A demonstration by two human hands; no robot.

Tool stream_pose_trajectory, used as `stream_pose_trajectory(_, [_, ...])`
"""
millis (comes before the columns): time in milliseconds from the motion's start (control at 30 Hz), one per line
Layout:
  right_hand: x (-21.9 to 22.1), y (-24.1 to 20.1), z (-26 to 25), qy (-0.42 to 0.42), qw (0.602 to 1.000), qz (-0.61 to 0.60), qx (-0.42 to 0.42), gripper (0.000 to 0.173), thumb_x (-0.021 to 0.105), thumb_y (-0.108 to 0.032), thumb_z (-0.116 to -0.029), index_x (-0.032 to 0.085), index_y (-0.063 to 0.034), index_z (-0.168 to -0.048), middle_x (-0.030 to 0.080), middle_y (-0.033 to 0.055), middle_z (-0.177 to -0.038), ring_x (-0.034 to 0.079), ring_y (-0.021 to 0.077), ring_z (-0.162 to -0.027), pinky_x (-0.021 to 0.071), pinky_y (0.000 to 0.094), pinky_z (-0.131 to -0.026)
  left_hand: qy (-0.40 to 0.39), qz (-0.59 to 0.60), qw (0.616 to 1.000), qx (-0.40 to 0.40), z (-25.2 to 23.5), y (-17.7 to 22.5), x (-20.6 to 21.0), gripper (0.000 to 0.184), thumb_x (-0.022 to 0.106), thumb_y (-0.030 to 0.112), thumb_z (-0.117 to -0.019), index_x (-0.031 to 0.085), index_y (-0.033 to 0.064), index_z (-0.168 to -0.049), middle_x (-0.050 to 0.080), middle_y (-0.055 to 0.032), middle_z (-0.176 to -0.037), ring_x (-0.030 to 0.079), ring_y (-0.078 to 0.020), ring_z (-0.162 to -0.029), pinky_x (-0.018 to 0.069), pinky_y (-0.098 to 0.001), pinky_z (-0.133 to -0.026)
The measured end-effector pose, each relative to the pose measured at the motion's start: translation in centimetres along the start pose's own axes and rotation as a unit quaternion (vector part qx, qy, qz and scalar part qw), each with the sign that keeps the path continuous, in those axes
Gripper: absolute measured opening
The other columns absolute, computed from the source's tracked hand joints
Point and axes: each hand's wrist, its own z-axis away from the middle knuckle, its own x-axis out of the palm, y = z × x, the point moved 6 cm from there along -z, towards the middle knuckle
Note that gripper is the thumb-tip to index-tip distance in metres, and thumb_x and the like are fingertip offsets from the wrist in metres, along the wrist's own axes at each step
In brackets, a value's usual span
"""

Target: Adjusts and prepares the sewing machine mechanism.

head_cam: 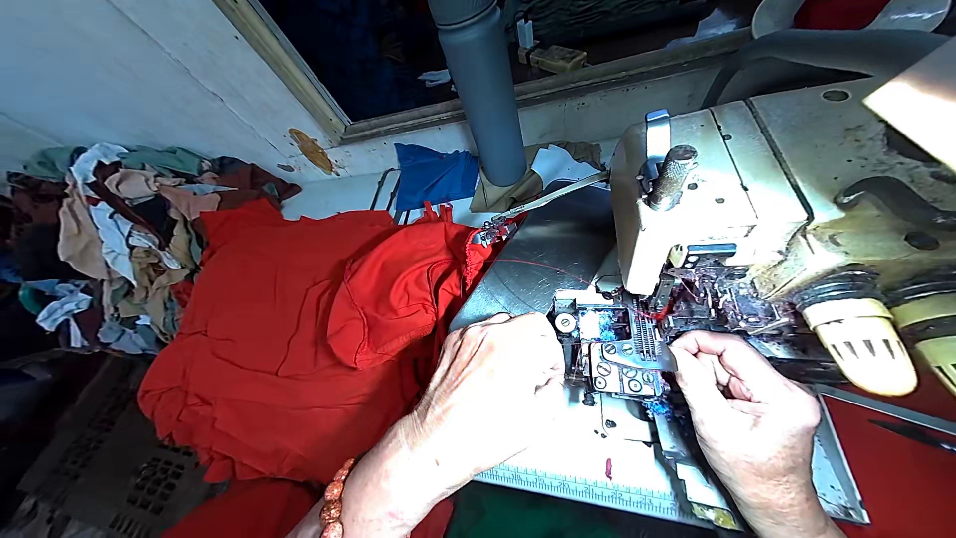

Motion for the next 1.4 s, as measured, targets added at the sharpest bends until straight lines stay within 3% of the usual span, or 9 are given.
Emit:
stream_pose_trajectory(267, [-0.1, 0.0, -0.1, 0.012, 0.999, -0.042, 0.012, 0.007, 0.062, -0.007, -0.0927, 0.067, -0.0026, -0.094, 0.05, -0.0123, -0.063, 0.041, -0.0096, -0.052, 0.0357, 0.006, -0.049, 0.011, 0.199, 0.977, -0.072, -0.2, -1.0, -0.6, 0.007, 0.068, 0.022, -0.091, 0.074, 0.0206, -0.086, 0.068, 0.0112, -0.089, 0.062, 0.0026, -0.073, 0.0527, -0.017, -0.061])
stream_pose_trajectory(433, [-0.1, 0.0, -0.1, 0.018, 0.999, -0.036, 0.011, 0.007, 0.061, -0.007, -0.0926, 0.067, -0.0025, -0.093, 0.05, -0.0133, -0.062, 0.041, -0.0109, -0.052, 0.0356, 0.0053, -0.048, 0.025, 0.245, 0.966, -0.076, -0.6, -0.5, -1.1, 0.006, 0.066, 0.016, -0.0927, 0.072, 0.0165, -0.09, 0.065, 0.0087, -0.078, 0.058, 0.0013, -0.066, 0.0485, -0.0158, -0.056])
stream_pose_trajectory(533, [-0.3, 0.0, -0.1, 0.03, 0.999, -0.026, 0.011, 0.008, 0.061, -0.007, -0.0925, 0.067, -0.0013, -0.093, 0.05, -0.0133, -0.063, 0.041, -0.0112, -0.052, 0.0354, 0.0056, -0.048, 0.068, 0.173, 0.982, -0.047, -0.8, -0.5, -0.9, 0.006, 0.065, 0.018, -0.0965, 0.07, 0.0152, -0.094, 0.067, 0.0063, -0.087, 0.062, -0.0001, -0.075, 0.0522, -0.0165, -0.064])
stream_pose_trajectory(733, [-1.1, 0.0, 0.1, 0.065, 0.998, -0.01, 0.004, 0.011, 0.062, -0.008, -0.0923, 0.066, 0.0018, -0.093, 0.053, -0.0124, -0.064, 0.044, -0.0121, -0.052, 0.038, 0.0058, -0.048, 0.059, 0.031, 0.998, 0.021, -1.5, 0.5, -1.8, 0.018, 0.06, 0.022, -0.1001, 0.07, 0.0089, -0.108, 0.067, -0.0047, -0.104, 0.063, -0.0194, -0.098, 0.0482, -0.0381, -0.086])
stream_pose_trajectory(867, [-2.0, 0.0, 0.4, 0.063, 0.998, -0.015, -0.014, 0.012, 0.061, -0.008, -0.0913, 0.066, 0.0029, -0.09, 0.054, -0.0109, -0.066, 0.044, -0.0123, -0.056, 0.0382, 0.0046, -0.053, 0.137, 0.049, 0.985, 0.091, 2.4, -4.2, 6.2, 0.028, 0.057, 0.023, -0.0995, 0.068, 0.0064, -0.119, 0.065, -0.0075, -0.121, 0.057, -0.0204, -0.122, 0.0388, -0.0426, -0.11])
stream_pose_trajectory(1000, [-2.9, -0.1, 0.6, 0.078, 0.997, -0.006, -0.001, 0.011, 0.06, -0.008, -0.0909, 0.065, -0.0011, -0.085, 0.051, -0.013, -0.063, 0.042, -0.0124, -0.054, 0.036, 0.0058, -0.05, 0.048, 0.072, 0.995, 0.047, -1.2, -0.5, 1.2, 0.017, 0.059, 0.018, -0.0988, 0.07, 0.0091, -0.108, 0.067, -0.0047, -0.11, 0.061, -0.0193, -0.111, 0.0456, -0.0395, -0.1])
stream_pose_trajectory(1100, [-2.8, -0.3, 0.5, 0.071, 0.997, -0.023, 0.004, 0.008, 0.061, -0.008, -0.0908, 0.066, -0.0025, -0.089, 0.053, -0.0145, -0.064, 0.045, -0.0121, -0.054, 0.0381, 0.006, -0.049, 0.098, 0.065, 0.992, 0.054, -2.2, 0.4, -0.9, 0.013, 0.062, 0.015, -0.0964, 0.071, 0.0068, -0.1, 0.069, -0.006, -0.096, 0.065, -0.0209, -0.096, 0.0487, -0.0403, -0.09])
stream_pose_trajectory(1267, [-1.5, -0.5, 0.7, 0.048, 0.999, -0.021, -0.01, 0.012, 0.062, -0.01, -0.0906, 0.067, 0.0011, -0.091, 0.053, -0.011, -0.064, 0.042, -0.0119, -0.055, 0.0363, 0.0051, -0.051, 0.155, 0.113, 0.981, 0.018, -2.6, 0.1, -1.7, 0.01, 0.064, 0.009, -0.0952, 0.071, 0.0062, -0.102, 0.068, -0.0063, -0.107, 0.063, -0.0176, -0.103, 0.0486, -0.0356, -0.093])
stream_pose_trajectory(1400, [-1.2, -0.5, 0.5, 0.048, 0.998, -0.031, -0.004, 0.011, 0.062, -0.009, -0.0918, 0.067, 0.0003, -0.093, 0.053, -0.0115, -0.063, 0.043, -0.0112, -0.052, 0.0377, 0.0064, -0.048, 0.133, 0.2, 0.97, -0.027, -3.2, 0.5, -3.1, 0.009, 0.067, 0.004, -0.0905, 0.073, 0.0076, -0.096, 0.068, -0.0028, -0.113, 0.063, -0.0126, -0.107, 0.0496, -0.0286, -0.095])
